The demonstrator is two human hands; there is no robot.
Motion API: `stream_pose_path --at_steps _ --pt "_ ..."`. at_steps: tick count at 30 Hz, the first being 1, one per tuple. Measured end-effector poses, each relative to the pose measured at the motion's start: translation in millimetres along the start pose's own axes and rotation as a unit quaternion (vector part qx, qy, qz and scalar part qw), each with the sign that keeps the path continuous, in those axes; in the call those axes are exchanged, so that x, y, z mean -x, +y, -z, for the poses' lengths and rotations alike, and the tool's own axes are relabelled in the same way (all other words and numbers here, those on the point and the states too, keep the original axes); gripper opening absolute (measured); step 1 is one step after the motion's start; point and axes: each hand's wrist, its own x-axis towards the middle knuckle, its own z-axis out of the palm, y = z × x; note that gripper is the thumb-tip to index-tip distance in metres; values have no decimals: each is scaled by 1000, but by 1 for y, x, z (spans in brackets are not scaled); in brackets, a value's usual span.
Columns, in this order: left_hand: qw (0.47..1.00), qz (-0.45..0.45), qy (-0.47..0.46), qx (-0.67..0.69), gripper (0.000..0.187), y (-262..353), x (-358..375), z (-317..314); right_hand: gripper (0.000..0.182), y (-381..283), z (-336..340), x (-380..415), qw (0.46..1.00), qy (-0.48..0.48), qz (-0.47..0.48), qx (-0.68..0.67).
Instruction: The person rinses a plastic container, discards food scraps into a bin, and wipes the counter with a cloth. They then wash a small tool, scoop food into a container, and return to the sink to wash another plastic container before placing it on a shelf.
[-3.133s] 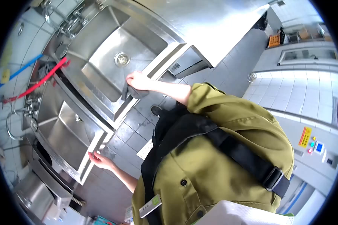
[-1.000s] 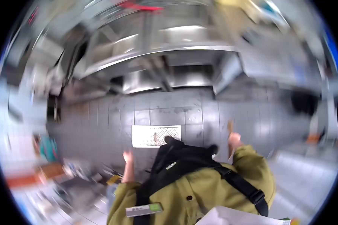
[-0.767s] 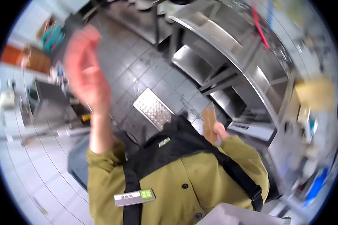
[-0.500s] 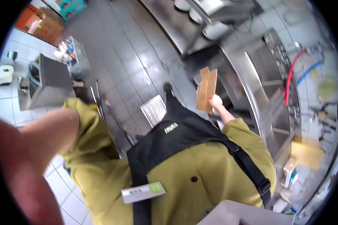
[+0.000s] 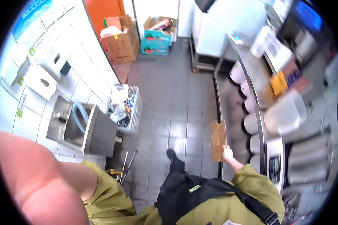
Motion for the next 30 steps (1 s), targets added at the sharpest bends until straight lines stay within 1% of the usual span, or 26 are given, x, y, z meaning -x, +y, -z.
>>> stream_pose_path --at_steps 1,2,4,5,6,7,8,9,11,12,13,15,16,18,19,20,21,22,23,24,25,26,27,28,29,30 --pt "1000 2 -3 -17 38 -34 12 -6 44 -23 18 -31 1000 0 5 -2" --pt "1000 3 -6 -28 37 -65 20 -16 50 -40 36 -57 999 -30 -10 9" --pt "999 -2 -4 -41 36 -137 30 -36 56 -59 55 -111 1000 11 -5 0" --pt "999 -15 2 -44 36 -170 34 -48 64 -67 61 -137 999 49 15 3" --pt "998 -29 10 -47 35 -199 36 -61 70 -84 84 -158 1000 29 -4 -4" --pt "998 -39 17 -48 35 -228 45 -78 73 -93 94 -181 998 54 -3 -11" --pt "997 -48 25 -52 34 -256 55 -93 73 -94 89 -209 992 121 2 -21" --pt "997 -53 30 -57 34 -282 68 -106 66 -101 90 -236 988 144 -27 -55" --pt "995 -59 32 -72 33 -336 94 -137 54 -117 94 -298 987 119 -108 -17" --pt "994 -65 36 -81 33 -363 107 -155 41 -117 87 -335 986 140 -91 -15" --pt "993 -69 40 -91 32 -389 121 -172 33 -140 105 -367 982 124 -139 -33" --pt "989 -80 40 -119 32 -442 151 -202 38 -159 106 -454 981 172 -81 -38" --pt "986 -82 43 -140 31 -470 163 -215 37 -179 118 -503 979 189 -61 -40" --pt "980 -77 41 -178 31 -530 182 -237 34 -245 147 -595 975 209 -17 -76" --pt "977 -59 37 -200 31 -558 196 -245 34 -295 185 -629 971 203 15 -126" --pt "973 -28 28 -227 30 -585 215 -248 33 -337 206 -670 972 198 35 -125" --pt "967 21 9 -253 30 -610 238 -250 33 -379 223 -713 962 213 92 -141" --pt "958 100 -21 -268 30 -633 271 -251 34 -422 240 -757 957 205 136 -151" --pt "952 255 -34 -168 27 -651 321 -256 35 -475 274 -785 937 213 199 -191" --pt "890 414 -107 -155 31 -660 374 -251 35 -520 299 -819 910 198 275 -238" --pt "761 587 -204 -186 34 -662 427 -247 35 -564 323 -851 892 193 327 -245" --pt "685 612 -325 -223 38 -655 498 -239 35 -607 348 -881 864 211 376 -259" --pt "477 689 -510 -195 43 -633 551 -226 35 -649 368 -912 834 231 411 -287" --pt "372 682 -621 -102 52 -590 644 -184 34 -687 392 -936 843 201 391 -311" --pt "293 714 -633 -71 55 -590 660 -177 33 -724 413 -963 846 207 389 -301" --pt "210 735 -643 -43 57 -590 675 -170 32 -758 432 -989 831 220 406 -310"
